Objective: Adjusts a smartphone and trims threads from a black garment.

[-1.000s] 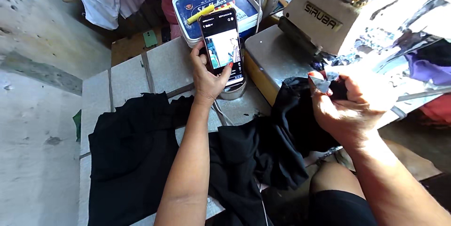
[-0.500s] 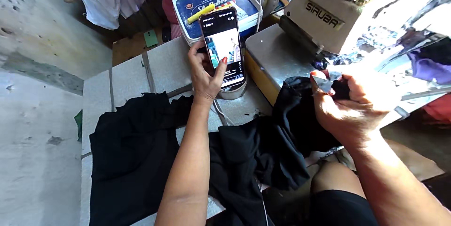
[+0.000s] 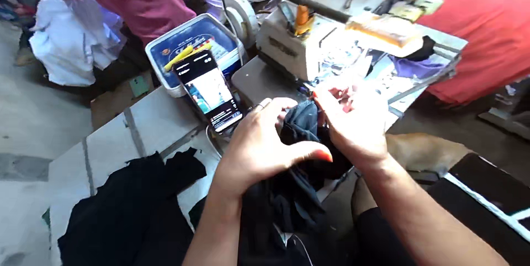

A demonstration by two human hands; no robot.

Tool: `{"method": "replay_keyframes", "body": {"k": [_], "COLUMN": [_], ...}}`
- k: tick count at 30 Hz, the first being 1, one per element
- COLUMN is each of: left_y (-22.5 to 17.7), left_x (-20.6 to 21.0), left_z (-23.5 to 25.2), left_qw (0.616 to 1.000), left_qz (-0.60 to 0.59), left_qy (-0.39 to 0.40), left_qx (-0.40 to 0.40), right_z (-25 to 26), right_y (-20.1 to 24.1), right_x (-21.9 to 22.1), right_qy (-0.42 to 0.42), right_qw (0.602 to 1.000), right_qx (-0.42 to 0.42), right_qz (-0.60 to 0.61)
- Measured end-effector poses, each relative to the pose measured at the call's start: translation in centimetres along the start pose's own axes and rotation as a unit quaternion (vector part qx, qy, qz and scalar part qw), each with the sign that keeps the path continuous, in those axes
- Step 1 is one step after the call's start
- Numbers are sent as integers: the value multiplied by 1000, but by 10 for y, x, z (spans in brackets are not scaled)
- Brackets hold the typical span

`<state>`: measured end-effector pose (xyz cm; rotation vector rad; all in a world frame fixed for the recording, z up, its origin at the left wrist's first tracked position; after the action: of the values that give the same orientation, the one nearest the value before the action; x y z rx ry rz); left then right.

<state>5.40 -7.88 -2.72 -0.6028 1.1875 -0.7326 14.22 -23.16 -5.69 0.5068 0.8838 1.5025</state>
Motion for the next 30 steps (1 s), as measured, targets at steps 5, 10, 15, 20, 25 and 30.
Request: {"method": "replay_keyframes", "body": {"k": [5, 10, 15, 20, 25, 30], "left_y": [-10, -10, -6, -1, 2, 3], "left_x": [14, 28, 35, 34, 32, 34], "left_z": [23, 33, 32, 31, 28, 26], "left_qw": [998, 986, 985, 994, 989, 986], "left_qz": [-45, -140, -162, -104, -130, -162], "left_qy": [-41, -75, -46, -20, -24, -18], "left_qx": [-15, -40, -27, -35, -62, -41], "right_z": [1, 6, 3, -1, -19, -46], "right_y": [-2, -8, -17, -26, -13, 18], "right_x": [-23, -46, -50, -51, -64, -64], "right_qy": [-16, 60, 19, -26, 16, 145], "right_qw": [993, 994, 999, 994, 991, 937], "right_qx": [48, 53, -22, -52, 121, 196], "right_qz": [108, 79, 34, -96, 56, 249]}}
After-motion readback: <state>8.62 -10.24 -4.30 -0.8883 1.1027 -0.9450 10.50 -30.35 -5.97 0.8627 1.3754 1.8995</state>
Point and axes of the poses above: each hand's wrist, its own z-axis towards the middle knuckle, its own x-axis out of the palm, y = z × x, the point moved 1 cm from there along z, towards the middle knuckle, and after that the axes turned 4 degrees about -z, right-handed, at the moved point
